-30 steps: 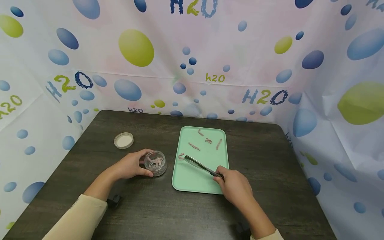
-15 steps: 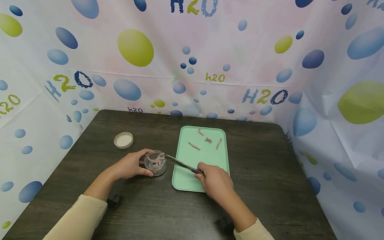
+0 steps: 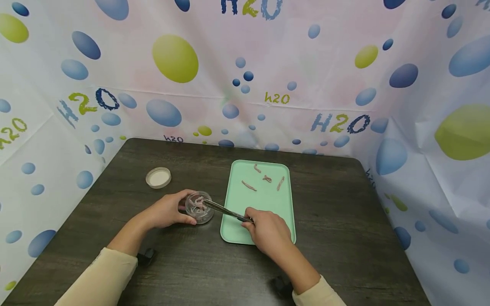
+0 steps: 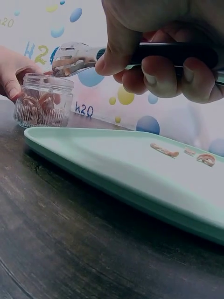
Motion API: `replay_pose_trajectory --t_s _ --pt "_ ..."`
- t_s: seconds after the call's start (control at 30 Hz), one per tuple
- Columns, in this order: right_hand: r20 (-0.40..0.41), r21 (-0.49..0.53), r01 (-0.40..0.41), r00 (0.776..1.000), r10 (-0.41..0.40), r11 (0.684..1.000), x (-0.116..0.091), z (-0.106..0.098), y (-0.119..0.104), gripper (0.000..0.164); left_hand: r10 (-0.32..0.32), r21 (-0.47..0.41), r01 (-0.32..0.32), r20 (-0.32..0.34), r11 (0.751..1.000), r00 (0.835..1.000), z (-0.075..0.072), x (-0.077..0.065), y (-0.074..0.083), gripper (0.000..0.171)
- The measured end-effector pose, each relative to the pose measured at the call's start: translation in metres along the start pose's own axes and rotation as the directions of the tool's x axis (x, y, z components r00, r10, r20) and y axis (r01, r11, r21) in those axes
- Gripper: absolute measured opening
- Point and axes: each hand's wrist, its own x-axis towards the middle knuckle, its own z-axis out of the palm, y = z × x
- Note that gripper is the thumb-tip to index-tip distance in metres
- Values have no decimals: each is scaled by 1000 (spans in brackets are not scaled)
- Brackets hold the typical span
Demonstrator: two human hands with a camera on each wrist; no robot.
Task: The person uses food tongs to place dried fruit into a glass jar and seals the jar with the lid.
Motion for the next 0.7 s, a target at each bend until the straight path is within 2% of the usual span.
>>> replay_pose_trajectory --t_s 0.43,0.7 --pt "9 18 -5 1000 5 1000 4 3 1 20 -9 10 9 5 1000 1000 2 0 1 97" --pt "13 24 -2 1000 2 1000 3 5 2 19 39 28 -39 -5 999 999 2 -1 5 99"
